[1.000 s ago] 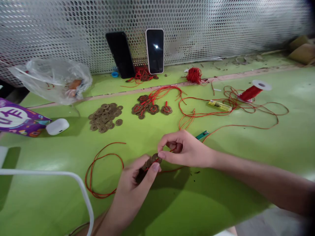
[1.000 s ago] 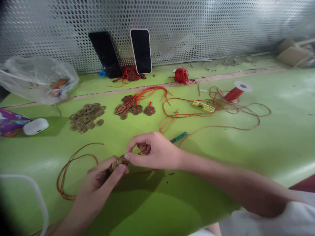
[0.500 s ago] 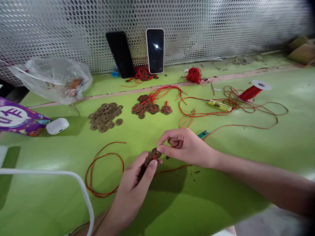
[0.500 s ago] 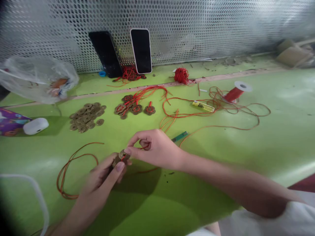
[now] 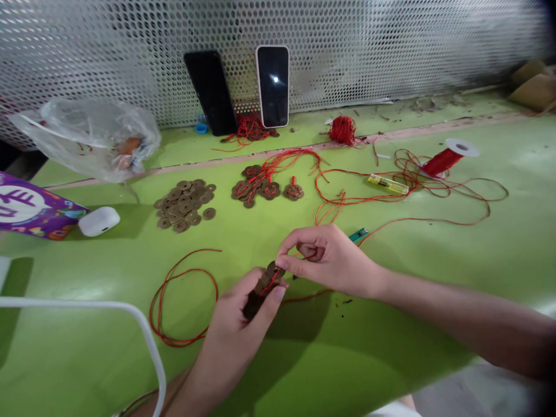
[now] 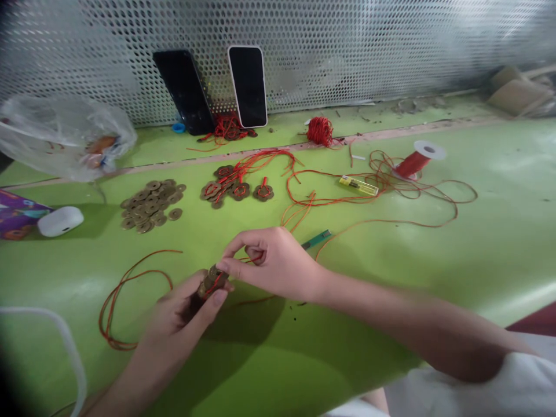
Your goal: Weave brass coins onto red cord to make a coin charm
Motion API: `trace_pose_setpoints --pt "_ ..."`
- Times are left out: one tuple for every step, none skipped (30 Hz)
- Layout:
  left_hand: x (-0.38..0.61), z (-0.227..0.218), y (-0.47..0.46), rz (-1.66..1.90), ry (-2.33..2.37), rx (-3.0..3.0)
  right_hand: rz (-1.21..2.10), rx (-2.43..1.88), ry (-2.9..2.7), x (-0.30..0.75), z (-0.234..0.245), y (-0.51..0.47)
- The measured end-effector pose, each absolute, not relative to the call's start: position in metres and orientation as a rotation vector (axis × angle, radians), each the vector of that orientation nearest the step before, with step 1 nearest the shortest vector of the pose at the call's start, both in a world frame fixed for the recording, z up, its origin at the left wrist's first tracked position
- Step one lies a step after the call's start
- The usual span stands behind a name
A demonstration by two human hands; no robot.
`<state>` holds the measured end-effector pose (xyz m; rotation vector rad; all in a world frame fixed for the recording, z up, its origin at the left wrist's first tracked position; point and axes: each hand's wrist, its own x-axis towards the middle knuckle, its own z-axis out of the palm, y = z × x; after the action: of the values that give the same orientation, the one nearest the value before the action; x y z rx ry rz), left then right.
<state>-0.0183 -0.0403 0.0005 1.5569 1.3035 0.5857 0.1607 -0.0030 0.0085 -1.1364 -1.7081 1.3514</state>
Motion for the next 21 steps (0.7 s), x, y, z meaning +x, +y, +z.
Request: trace_pose_setpoints --pt "-0.0178 0.0008 -0.0404 0.592 1.307 1.551 1.351 -1.133 -1.71 0.1603 0.0084 -0.0037" --pt "-0.0174 0.0013 -0.0406 0.603 1.308 1.542 1.349 -1.131 -1.712 0.16 0.0081 -0.0043" --pt "-0.0173 0.0018 -0.041 0.616 1.301 1.535 1.348 -1.13 -1.713 0.1599 0.0077 -0.0046" --pt "-0.0174 0.0024 -0.0415 0.626 1.292 1.527 1.35 -1.132 -1.713 0.1599 0.0073 -0.0046" --pt "-0.0177 0.0028 -0.0421 0.632 1.28 1.522 1.358 -1.137 -1.717 0.1601 0.007 -0.0043" --pt "-0.0182 0.003 -0.0426 0.638 1.27 1.515 1.373 -1.145 -1.731 0.1604 0.0069 -0.0037" --pt "-0.0188 0.0031 -0.043 0.641 1.264 1.508 1.387 -1.157 -1.756 0.1609 0.0071 -0.003" --pt "-0.0193 0.0029 -0.0433 0.64 1.261 1.499 1.398 -1.17 -1.796 0.1614 0.0075 -0.0021" --pt "-0.0199 0.0026 -0.0435 0.638 1.262 1.489 1.401 -1.18 -1.847 0.162 0.0082 -0.0012" --pt "-0.0203 0.0022 -0.0436 0.633 1.264 1.482 1.395 -1.187 -1.903 0.1626 0.0091 -0.0004" --pt "-0.0206 0.0018 -0.0435 0.629 1.264 1.477 1.378 -1.194 -1.951 0.1631 0.0099 0.0004" --pt "-0.0207 0.0013 -0.0435 0.621 1.266 1.472 1.361 -1.2 -1.983 0.1636 0.0107 0.0009" --pt "-0.0207 0.0009 -0.0434 0.615 1.268 1.47 1.349 -1.205 -1.998 0.1639 0.0113 0.0013" --pt "-0.0206 0.0006 -0.0433 0.611 1.268 1.471 1.346 -1.209 -1.997 0.1642 0.0116 0.0015" --pt "-0.0203 0.0004 -0.0433 0.604 1.27 1.472 1.344 -1.21 -1.982 0.1643 0.0119 0.0016" --pt "-0.02 0.0002 -0.0433 0.6 1.272 1.475 1.349 -1.202 -1.962 0.1644 0.012 0.0015" --pt "-0.0196 0.0001 -0.0434 0.596 1.274 1.479 1.357 -1.187 -1.946 0.1644 0.012 0.0012" --pt "-0.0192 0.0002 -0.0435 0.593 1.275 1.481 1.367 -1.163 -1.938 0.1643 0.0121 0.0009" --pt "-0.0189 0.0004 -0.0436 0.594 1.269 1.482 1.376 -1.139 -1.935 0.1642 0.0123 0.0005" --pt "-0.0186 0.0008 -0.0437 0.598 1.258 1.48 1.385 -1.117 -1.935 0.1641 0.0125 0.0001" --pt "-0.0185 0.0014 -0.0436 0.607 1.241 1.477 1.394 -1.099 -1.936 0.164 0.0128 -0.0004"
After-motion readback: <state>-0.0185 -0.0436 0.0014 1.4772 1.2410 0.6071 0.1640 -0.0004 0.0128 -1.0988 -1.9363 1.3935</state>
